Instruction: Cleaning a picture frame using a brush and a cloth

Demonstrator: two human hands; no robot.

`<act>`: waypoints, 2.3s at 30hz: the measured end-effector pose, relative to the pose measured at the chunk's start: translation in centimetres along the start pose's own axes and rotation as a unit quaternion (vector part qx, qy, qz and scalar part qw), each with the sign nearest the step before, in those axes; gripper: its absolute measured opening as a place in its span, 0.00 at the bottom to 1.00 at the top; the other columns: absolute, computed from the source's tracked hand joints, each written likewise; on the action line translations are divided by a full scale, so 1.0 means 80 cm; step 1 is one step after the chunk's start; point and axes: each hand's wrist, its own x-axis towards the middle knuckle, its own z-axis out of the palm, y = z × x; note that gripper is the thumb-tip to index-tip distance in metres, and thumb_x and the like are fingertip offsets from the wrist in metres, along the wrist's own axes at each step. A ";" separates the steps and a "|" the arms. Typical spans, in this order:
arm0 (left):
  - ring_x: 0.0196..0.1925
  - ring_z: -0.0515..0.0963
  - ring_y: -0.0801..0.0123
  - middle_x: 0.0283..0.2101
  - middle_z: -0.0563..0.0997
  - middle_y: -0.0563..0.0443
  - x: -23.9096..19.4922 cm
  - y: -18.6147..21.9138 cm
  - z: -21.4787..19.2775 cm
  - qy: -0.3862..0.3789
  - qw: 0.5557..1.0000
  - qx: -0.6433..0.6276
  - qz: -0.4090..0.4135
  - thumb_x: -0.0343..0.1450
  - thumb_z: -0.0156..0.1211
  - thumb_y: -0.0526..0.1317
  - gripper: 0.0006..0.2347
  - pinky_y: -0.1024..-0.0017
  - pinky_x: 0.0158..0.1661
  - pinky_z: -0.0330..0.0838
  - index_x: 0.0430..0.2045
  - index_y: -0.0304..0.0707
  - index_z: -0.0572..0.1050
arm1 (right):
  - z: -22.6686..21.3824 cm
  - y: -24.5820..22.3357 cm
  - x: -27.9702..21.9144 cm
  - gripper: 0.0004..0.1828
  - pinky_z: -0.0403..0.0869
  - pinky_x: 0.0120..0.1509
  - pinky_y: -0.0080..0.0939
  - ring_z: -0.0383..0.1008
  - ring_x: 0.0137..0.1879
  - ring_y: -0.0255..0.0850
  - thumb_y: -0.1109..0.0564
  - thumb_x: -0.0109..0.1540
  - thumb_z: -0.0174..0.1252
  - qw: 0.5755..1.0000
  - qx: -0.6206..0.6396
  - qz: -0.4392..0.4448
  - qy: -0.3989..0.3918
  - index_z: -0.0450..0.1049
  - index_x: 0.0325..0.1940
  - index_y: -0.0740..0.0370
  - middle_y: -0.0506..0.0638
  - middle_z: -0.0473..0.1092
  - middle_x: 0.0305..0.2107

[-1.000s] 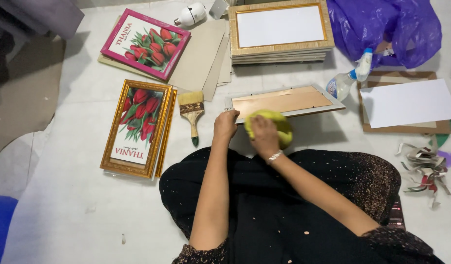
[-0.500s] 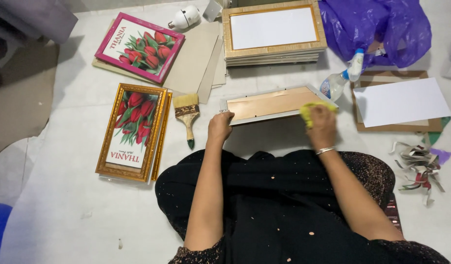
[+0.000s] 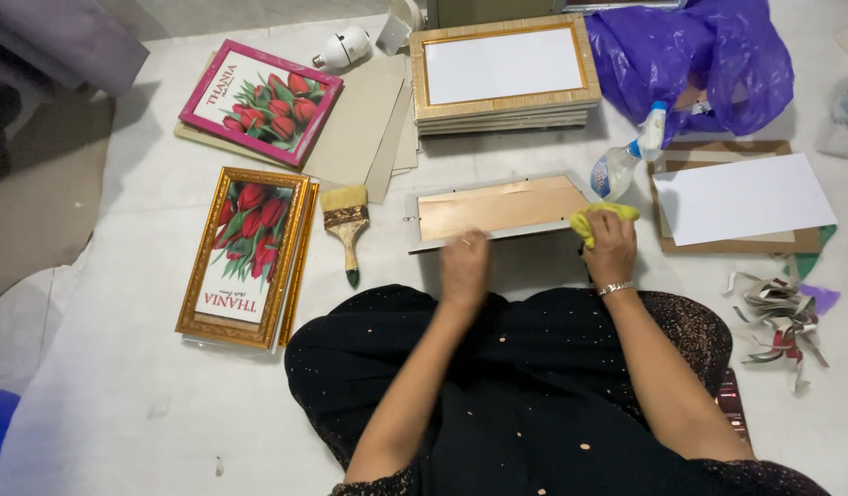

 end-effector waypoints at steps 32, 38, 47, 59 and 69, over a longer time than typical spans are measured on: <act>0.44 0.79 0.31 0.45 0.68 0.26 -0.019 0.029 0.083 -0.171 0.277 -0.747 -0.579 0.63 0.75 0.38 0.30 0.39 0.41 0.77 0.54 0.20 0.64 | -0.033 -0.008 -0.011 0.38 0.81 0.52 0.51 0.80 0.48 0.46 0.25 0.59 0.68 0.465 0.669 0.555 -0.169 0.74 0.56 0.56 0.52 0.75 0.46; 0.44 0.78 0.39 0.46 0.65 0.25 -0.010 -0.001 0.112 -0.244 0.273 -0.769 -0.524 0.64 0.75 0.35 0.32 0.42 0.37 0.78 0.55 0.14 0.61 | 0.001 0.041 -0.014 0.21 0.79 0.58 0.52 0.81 0.50 0.49 0.45 0.64 0.64 0.434 0.735 0.492 -0.172 0.77 0.55 0.58 0.56 0.77 0.48; 0.27 0.81 0.55 0.33 0.71 0.40 0.040 -0.035 0.140 -0.281 0.365 -0.715 -0.526 0.60 0.76 0.37 0.25 0.57 0.24 0.80 0.45 0.21 0.69 | -0.030 -0.019 0.010 0.15 0.77 0.60 0.56 0.80 0.50 0.51 0.53 0.63 0.64 0.465 0.741 0.472 -0.106 0.76 0.53 0.59 0.57 0.77 0.47; 0.65 0.67 0.43 0.69 0.54 0.26 -0.011 0.022 -0.072 -0.287 0.297 -0.735 -0.538 0.71 0.61 0.62 0.42 0.56 0.50 0.77 0.72 0.32 0.50 | -0.037 -0.049 0.014 0.28 0.80 0.54 0.46 0.76 0.49 0.41 0.43 0.66 0.69 0.633 0.628 0.442 -0.097 0.67 0.62 0.55 0.51 0.72 0.47; 0.23 0.80 0.61 0.33 0.71 0.36 0.001 0.038 -0.014 -0.215 0.326 -0.723 -0.570 0.71 0.64 0.49 0.29 0.75 0.20 0.81 0.51 0.19 0.60 | -0.182 -0.062 0.076 0.28 0.73 0.54 0.50 0.72 0.55 0.52 0.56 0.67 0.71 0.804 0.445 0.385 0.087 0.63 0.65 0.59 0.64 0.67 0.51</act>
